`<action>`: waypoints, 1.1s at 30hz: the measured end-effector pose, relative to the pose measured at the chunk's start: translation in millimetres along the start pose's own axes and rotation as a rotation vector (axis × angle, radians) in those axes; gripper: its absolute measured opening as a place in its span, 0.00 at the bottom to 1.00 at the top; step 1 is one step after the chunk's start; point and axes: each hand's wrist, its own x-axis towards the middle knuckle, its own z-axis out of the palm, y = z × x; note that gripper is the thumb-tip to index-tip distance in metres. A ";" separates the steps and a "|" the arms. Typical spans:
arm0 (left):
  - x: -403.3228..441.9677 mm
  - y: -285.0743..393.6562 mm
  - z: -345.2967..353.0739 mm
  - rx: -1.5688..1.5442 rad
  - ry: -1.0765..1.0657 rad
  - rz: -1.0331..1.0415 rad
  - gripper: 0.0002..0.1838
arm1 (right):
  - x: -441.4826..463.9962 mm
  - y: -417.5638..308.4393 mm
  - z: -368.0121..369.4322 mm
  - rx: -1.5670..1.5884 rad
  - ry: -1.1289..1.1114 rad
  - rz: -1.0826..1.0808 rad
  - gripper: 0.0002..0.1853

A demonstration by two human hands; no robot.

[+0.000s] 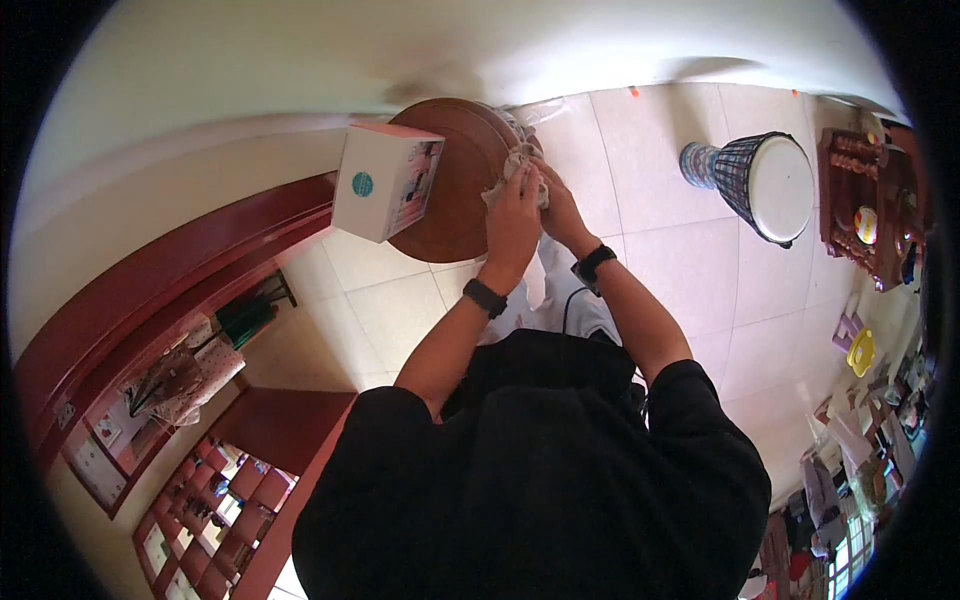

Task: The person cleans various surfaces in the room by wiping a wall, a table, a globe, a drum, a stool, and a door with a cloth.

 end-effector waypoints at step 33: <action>-70.8 -4.4 38.6 -0.236 -0.074 -0.079 0.34 | -14.6 -2.3 -13.6 -0.433 -0.251 -0.060 0.24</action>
